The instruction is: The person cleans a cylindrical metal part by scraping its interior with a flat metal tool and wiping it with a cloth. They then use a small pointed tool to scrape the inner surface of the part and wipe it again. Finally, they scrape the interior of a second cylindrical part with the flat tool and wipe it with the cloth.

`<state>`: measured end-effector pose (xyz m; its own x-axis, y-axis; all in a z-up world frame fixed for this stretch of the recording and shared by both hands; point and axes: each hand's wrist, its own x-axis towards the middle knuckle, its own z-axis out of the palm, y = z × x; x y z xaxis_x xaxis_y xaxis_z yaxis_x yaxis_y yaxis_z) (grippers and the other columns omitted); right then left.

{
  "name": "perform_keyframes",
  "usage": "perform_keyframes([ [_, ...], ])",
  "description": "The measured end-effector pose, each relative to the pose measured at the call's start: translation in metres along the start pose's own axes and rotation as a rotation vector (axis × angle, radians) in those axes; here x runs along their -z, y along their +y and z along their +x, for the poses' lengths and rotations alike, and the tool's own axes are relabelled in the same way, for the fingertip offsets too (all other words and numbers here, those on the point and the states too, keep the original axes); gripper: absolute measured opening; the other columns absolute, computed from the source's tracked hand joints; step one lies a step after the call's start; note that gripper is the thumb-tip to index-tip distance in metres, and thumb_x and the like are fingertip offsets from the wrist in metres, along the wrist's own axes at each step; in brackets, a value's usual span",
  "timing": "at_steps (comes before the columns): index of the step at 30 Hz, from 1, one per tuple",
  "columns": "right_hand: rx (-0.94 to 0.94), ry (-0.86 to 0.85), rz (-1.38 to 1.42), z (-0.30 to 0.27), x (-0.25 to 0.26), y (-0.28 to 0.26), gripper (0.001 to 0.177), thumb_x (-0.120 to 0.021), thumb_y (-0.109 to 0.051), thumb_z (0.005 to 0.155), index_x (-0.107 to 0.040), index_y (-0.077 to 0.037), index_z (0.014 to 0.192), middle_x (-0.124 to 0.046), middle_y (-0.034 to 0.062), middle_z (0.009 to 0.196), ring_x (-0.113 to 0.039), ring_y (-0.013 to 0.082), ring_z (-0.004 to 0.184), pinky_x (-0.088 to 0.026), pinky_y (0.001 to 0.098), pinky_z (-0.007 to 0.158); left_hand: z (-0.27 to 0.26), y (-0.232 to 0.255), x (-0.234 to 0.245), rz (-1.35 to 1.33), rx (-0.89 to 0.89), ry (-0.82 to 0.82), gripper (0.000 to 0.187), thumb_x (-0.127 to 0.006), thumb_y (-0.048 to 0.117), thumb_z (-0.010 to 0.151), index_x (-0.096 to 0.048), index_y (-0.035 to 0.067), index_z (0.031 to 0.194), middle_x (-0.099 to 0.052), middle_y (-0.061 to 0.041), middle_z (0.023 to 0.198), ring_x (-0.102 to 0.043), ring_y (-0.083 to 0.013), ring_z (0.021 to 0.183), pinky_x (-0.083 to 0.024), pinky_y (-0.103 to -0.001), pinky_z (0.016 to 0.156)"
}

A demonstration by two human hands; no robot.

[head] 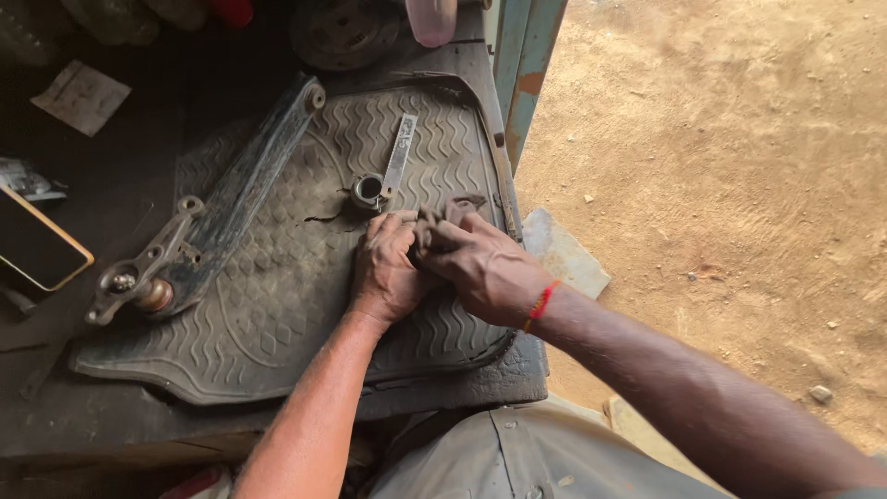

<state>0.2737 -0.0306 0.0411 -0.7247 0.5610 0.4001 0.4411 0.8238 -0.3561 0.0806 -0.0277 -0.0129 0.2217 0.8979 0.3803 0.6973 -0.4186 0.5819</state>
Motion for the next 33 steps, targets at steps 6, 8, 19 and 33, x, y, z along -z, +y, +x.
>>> perform_keyframes([
  [6, -0.054, 0.139, 0.027, -0.035, 0.011, 0.009, 0.026, -0.061, -0.001, 0.085, -0.073, -0.011, 0.106, -0.067, 0.0111, 0.121, -0.060, 0.0342, 0.123, -0.051, 0.0440, 0.106, 0.000, 0.007, 0.003, -0.045, 0.036, -0.038, 0.068, -0.092, 0.039, 0.061, -0.073, 0.010, 0.119, -0.067, -0.011, 0.120, -0.058, -0.0331, 0.121, -0.046, -0.045, 0.104],
  [8, -0.303, 0.130, 0.083, -0.047, 0.018, 0.027, 0.021, -0.064, -0.005, 0.086, -0.078, -0.012, 0.100, -0.070, 0.0120, 0.103, -0.066, 0.0325, 0.102, -0.054, 0.0417, 0.090, 0.003, 0.008, 0.004, -0.047, 0.047, -0.032, 0.071, -0.093, 0.039, 0.060, -0.072, 0.010, 0.121, -0.067, -0.011, 0.121, -0.057, -0.0329, 0.121, -0.046, -0.044, 0.104],
  [19, -0.332, 0.319, 0.043, -0.005, -0.023, 0.031, 0.038, -0.076, -0.017, 0.079, -0.075, -0.003, 0.114, -0.066, 0.0187, 0.104, -0.065, 0.0372, 0.095, -0.052, 0.0455, 0.083, 0.005, 0.013, 0.007, -0.052, 0.078, -0.048, 0.070, -0.092, 0.036, 0.061, -0.072, 0.011, 0.123, -0.065, -0.010, 0.120, -0.055, -0.0321, 0.120, -0.045, -0.044, 0.104],
  [33, -0.564, 0.154, 0.033, -0.050, -0.009, -0.053, 0.018, -0.071, -0.013, 0.086, -0.075, -0.012, 0.104, -0.063, 0.0123, 0.089, -0.064, 0.0331, 0.088, -0.051, 0.0402, 0.074, 0.003, 0.007, 0.003, -0.016, 0.064, -0.049, 0.070, -0.088, 0.031, 0.063, -0.067, 0.011, 0.127, -0.062, -0.011, 0.124, -0.054, -0.0350, 0.121, -0.044, -0.047, 0.103],
])
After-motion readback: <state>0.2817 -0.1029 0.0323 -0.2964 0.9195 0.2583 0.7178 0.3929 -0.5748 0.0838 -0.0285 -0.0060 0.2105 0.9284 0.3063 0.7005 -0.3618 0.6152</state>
